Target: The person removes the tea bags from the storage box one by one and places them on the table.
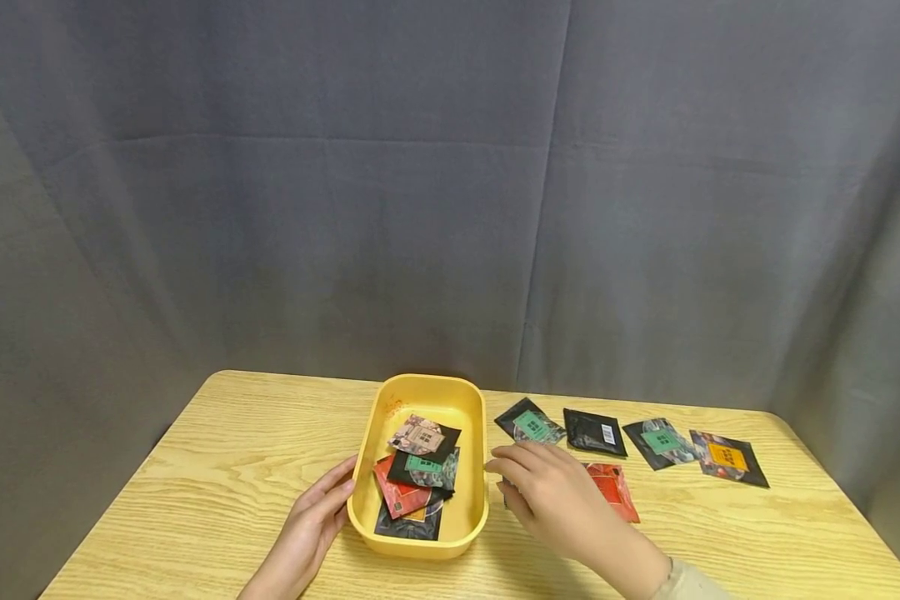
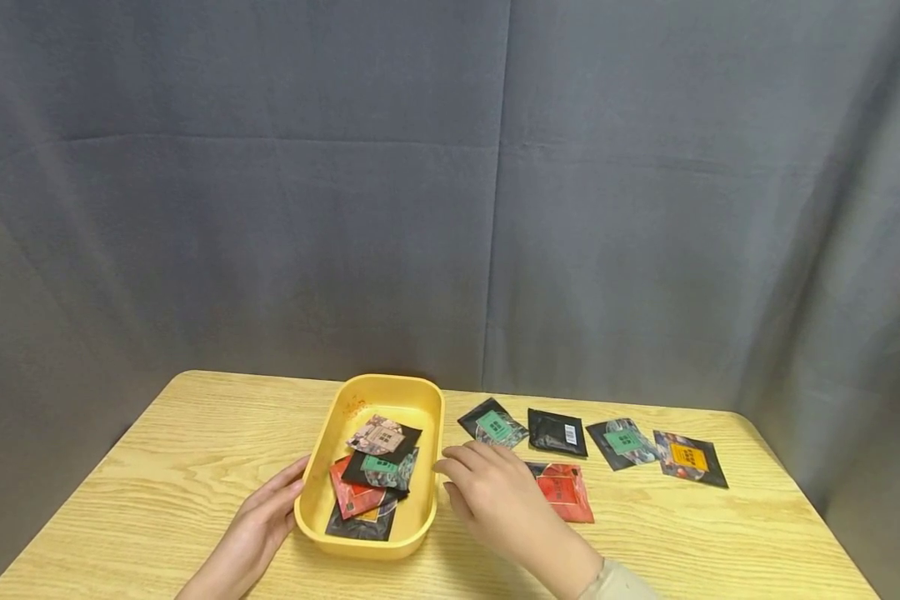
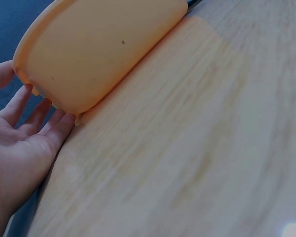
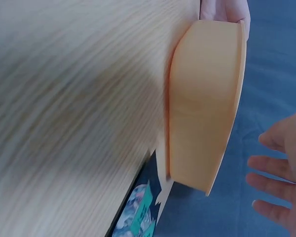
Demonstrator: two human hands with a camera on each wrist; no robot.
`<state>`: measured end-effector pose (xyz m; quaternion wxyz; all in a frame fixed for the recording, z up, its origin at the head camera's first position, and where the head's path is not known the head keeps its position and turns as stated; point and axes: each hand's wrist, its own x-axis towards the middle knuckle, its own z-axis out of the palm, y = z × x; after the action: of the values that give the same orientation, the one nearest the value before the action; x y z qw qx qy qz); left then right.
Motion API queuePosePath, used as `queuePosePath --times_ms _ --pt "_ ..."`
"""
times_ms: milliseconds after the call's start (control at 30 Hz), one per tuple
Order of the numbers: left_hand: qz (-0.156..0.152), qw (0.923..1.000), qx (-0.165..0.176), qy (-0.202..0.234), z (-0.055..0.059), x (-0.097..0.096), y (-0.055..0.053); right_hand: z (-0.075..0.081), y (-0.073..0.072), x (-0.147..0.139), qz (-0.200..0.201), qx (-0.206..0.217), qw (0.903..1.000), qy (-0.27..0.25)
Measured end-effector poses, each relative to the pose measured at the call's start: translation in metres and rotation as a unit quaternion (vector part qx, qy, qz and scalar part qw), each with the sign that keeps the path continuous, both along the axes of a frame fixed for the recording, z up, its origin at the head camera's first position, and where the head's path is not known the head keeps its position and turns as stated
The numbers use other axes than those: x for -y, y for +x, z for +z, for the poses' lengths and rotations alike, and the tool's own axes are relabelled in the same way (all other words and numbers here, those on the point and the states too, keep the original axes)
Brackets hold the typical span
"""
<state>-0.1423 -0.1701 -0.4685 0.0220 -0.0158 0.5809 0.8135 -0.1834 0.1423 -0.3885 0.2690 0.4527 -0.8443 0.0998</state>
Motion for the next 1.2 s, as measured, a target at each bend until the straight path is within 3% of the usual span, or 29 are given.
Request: queuePosePath --times_ms 267,500,933,1200 --pt "0.000 0.9999 -0.005 0.015 -0.001 0.001 -0.001 0.002 -0.009 0.022 -0.002 0.006 0.9999 0.009" --pt "-0.001 0.9999 -0.001 0.011 0.001 0.001 -0.001 0.001 -0.015 0.039 -0.020 0.046 0.9977 0.045" --pt "-0.007 0.9999 0.010 0.005 0.001 0.001 -0.002 -0.004 -0.029 0.061 -0.024 0.076 0.9956 0.049" --pt "-0.007 0.9999 0.014 0.006 0.001 0.001 -0.001 -0.008 -0.038 0.073 -0.008 0.102 0.9924 0.069"
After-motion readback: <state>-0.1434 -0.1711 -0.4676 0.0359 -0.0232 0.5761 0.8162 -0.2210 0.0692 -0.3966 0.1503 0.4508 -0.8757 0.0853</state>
